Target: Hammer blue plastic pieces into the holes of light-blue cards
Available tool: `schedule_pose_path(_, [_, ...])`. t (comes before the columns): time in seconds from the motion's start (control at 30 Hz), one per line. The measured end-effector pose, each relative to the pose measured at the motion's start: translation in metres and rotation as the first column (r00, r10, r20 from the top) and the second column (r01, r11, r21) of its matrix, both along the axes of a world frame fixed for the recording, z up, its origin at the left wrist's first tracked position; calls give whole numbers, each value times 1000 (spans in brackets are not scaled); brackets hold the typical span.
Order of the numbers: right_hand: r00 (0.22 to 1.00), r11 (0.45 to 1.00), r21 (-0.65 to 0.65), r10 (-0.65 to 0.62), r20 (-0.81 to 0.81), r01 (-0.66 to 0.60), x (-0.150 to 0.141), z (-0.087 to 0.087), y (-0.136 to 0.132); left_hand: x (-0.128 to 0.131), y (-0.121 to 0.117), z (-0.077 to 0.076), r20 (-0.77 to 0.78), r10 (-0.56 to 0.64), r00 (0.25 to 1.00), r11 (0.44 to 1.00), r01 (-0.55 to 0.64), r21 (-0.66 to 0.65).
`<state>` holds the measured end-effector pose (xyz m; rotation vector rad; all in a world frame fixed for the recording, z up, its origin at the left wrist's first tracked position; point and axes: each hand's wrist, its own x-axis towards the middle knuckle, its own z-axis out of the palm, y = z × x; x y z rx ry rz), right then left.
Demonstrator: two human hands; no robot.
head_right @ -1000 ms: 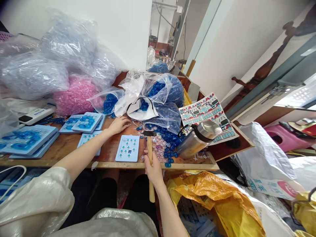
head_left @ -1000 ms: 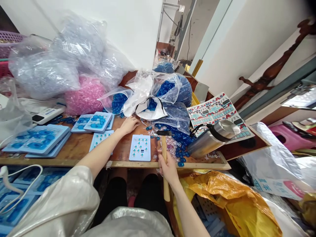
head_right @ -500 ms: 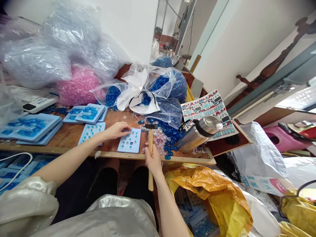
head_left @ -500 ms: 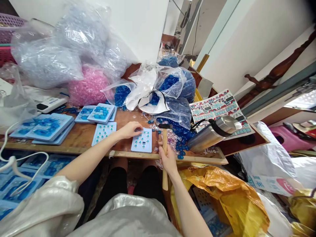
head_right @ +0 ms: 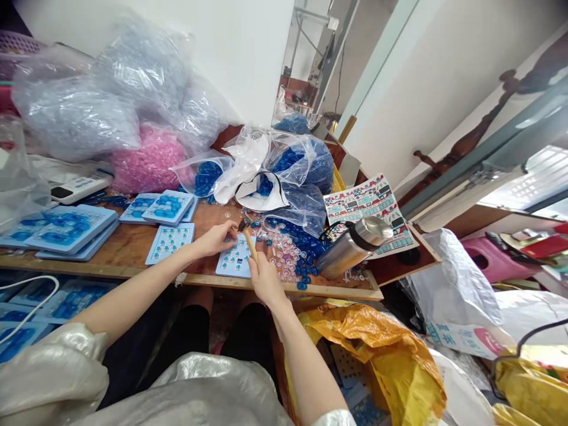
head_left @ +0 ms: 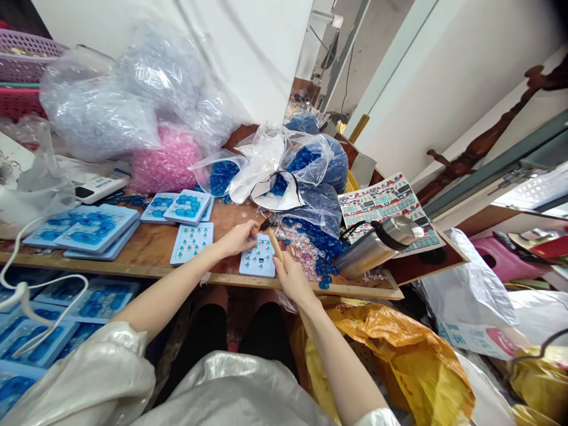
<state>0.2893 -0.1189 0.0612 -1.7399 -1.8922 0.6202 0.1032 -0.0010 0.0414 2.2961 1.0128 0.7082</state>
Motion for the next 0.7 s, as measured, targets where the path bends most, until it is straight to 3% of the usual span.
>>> schedule_pose_path(0.07, [996, 998, 52, -23, -90, 28, 2, 1, 0, -1, 8, -2, 43, 29, 999, 999, -29, 15])
schedule_pose_path(0.13, [984, 997, 54, -49, -168, 59, 5, -1, -3, -3, 23, -7, 50, 121, 991, 985, -126, 115])
schedule_pose_path(0.23, [967, 996, 7, -89, -237, 93, 8, -10, -10, -7, 51, -17, -59, 232, 971, 948, -212, 239])
schedule_pose_path(0.33, [954, 995, -13, -100, -282, 100, 14, -21, -19, -8, 67, -20, -161, 240, 957, 956, -205, 208])
schedule_pose_path(0.43, [945, 994, -7, -103, -311, 107, 22, -26, -28, -5, 58, -13, -99, 234, 967, 962, -216, 167])
schedule_pose_path(0.57, [923, 984, -11, -172, -344, 179, 29, -32, -36, 4, 24, 4, 89, 181, 979, 983, -181, -6])
schedule_pose_path(0.7, [901, 970, -36, -236, -363, 240, 27, -39, -39, 15, 1, 9, 29, 50, 998, 999, -50, -14])
